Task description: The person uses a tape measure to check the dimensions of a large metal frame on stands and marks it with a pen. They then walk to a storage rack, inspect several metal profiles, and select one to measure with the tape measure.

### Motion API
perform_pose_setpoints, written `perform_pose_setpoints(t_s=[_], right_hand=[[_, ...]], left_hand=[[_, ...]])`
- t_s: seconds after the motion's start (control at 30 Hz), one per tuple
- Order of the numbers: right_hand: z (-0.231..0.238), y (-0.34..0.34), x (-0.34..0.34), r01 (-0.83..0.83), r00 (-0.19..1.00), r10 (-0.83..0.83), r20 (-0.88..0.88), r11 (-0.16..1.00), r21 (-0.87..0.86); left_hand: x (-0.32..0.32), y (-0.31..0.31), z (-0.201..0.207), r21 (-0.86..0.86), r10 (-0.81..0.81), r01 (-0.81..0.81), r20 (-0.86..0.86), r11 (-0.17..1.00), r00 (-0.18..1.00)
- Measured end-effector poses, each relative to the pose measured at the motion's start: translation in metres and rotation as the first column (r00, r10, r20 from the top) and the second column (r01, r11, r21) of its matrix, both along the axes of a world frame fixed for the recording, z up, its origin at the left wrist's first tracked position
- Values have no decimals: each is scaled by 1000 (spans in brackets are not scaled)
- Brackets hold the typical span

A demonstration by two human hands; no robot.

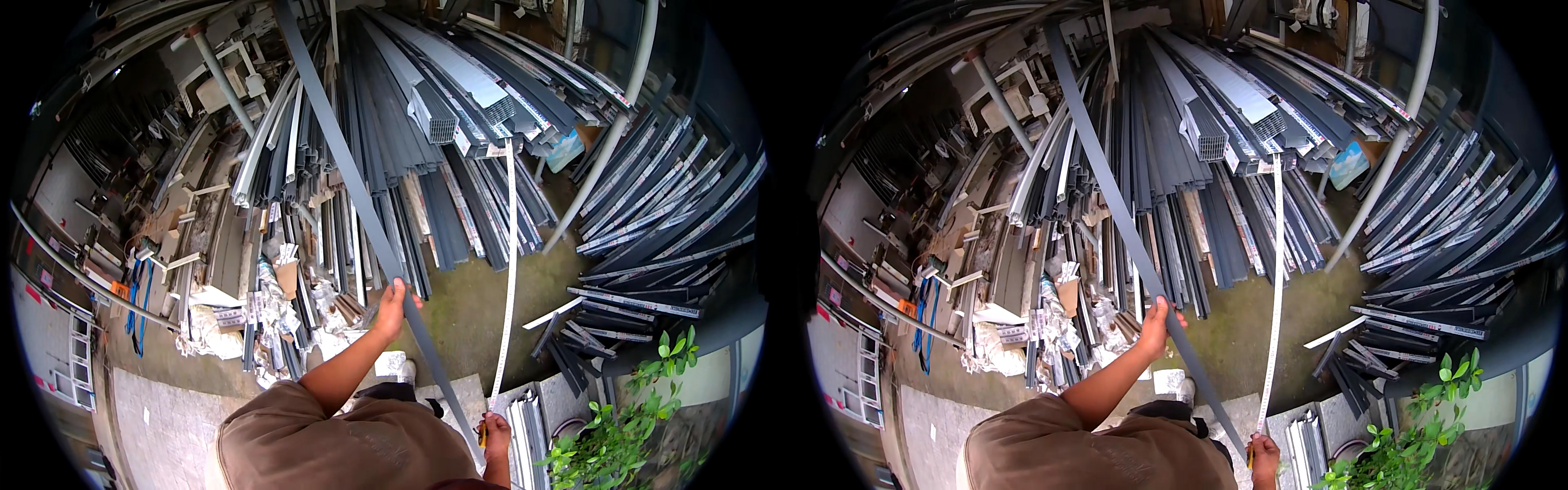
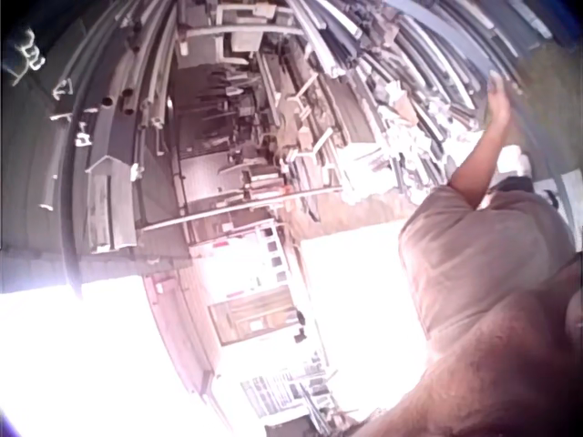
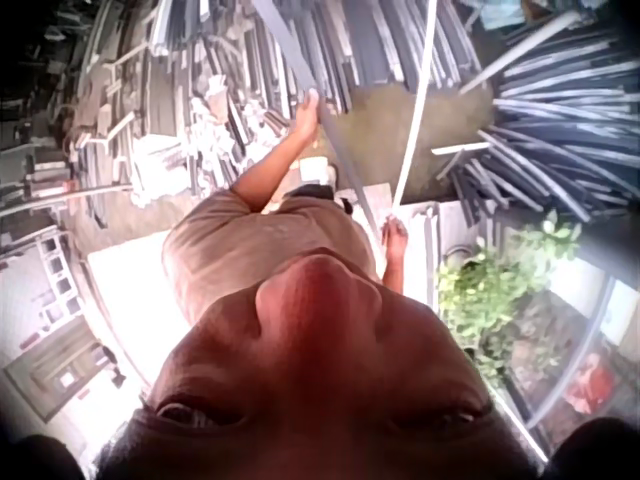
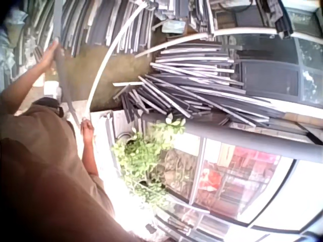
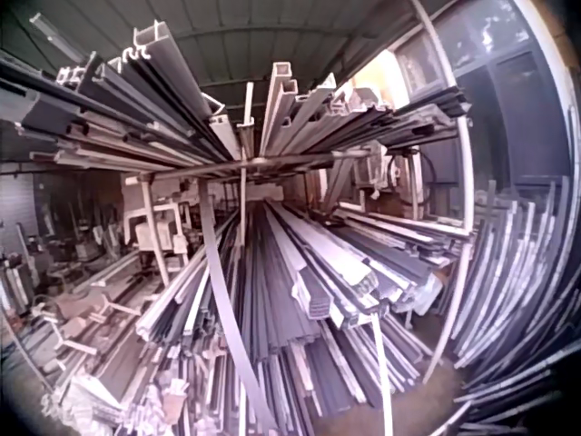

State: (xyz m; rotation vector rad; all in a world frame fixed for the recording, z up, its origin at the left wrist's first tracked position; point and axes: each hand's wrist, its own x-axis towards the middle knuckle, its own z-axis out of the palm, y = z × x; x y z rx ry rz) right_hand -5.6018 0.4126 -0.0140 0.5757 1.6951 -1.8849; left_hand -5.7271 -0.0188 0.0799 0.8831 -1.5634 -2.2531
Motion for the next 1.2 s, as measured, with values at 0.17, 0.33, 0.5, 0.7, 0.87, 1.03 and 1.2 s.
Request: perform_pose_setpoints(t_s=[0.17,0.33,0.5,0.7,0.87,1.03,1.2], right_hand=[[-5,-13,-12,14,999,-14,-40,1000,0],[9,-25,-19,3,1000,-2,-13,996,92],[-15,-8,-7,-127,992,125,31,913,388],[-42,8,19,-228,726,646,-237,551,803],[-13,1,36,-528,651,743,154,297,795],[-34,27,81,-497,583,744,326,9,868],[-8,69,114,-568,620,699,355,89,818]], left_hand=[[-7,-7,24,32,-11,11,-24,999,1000],[3,-1,26,52,-36,37,-23,998,999],[9,5,34,64,-40,40,3,997,999],[7,2,38,91,-45,44,5,995,999],[11,5,46,149,-71,67,23,987,997],[10,8,57,214,-93,91,0,973,996],[3,8,67,270,-79,79,-7,960,997]])
